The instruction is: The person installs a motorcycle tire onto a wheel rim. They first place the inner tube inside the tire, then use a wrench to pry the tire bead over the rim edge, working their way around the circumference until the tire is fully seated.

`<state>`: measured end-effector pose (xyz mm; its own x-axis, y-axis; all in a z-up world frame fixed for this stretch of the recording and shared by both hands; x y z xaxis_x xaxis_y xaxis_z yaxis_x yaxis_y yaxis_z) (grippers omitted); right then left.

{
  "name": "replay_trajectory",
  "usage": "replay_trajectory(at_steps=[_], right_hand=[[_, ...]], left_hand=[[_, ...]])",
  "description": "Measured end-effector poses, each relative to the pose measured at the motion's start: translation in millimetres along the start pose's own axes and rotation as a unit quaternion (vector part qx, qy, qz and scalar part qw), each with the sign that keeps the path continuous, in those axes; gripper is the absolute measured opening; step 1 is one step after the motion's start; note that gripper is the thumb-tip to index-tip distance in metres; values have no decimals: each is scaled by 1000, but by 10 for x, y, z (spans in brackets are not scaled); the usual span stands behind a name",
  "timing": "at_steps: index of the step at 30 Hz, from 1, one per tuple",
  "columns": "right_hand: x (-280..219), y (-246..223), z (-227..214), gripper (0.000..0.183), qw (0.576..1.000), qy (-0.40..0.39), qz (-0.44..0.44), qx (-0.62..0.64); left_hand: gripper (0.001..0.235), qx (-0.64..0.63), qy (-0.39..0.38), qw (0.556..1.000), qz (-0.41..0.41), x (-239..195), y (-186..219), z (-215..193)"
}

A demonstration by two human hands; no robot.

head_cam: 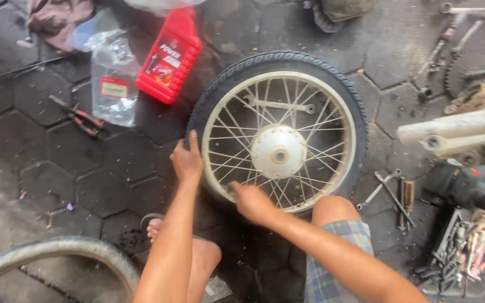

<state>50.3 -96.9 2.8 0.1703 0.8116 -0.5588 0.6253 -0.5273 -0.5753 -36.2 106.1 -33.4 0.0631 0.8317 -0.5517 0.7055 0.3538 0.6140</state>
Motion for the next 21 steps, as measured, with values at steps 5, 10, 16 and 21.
replay_trajectory(at_steps=[5, 10, 16, 21], right_hand=[[138, 198, 104, 24, 993, -88, -58, -61], [195, 60, 88, 27, 985, -125, -100, -71], [303, 9, 61, 25, 973, -191, -125, -40], [393, -204, 39, 21, 950, -223, -193, -103]], left_hand=[[71, -8, -7, 1000, -7, -14, -4, 25], [74, 2, -13, 1000, -11, 15, -75, 35], [76, 12, -14, 1000, -1, 46, -69, 74], [73, 20, -17, 1000, -4, 24, -71, 56]])
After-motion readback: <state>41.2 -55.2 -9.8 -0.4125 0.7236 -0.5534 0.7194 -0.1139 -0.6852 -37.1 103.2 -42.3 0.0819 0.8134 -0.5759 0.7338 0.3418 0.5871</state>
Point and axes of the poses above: each hand's wrist, its own x-axis towards the middle knuckle, its own z-axis out of the palm, y = z × x, the point moved 10 cm from there along x, towards the middle knuckle, and after that the axes turned 11 degrees about -x, right-handed, at the moved point
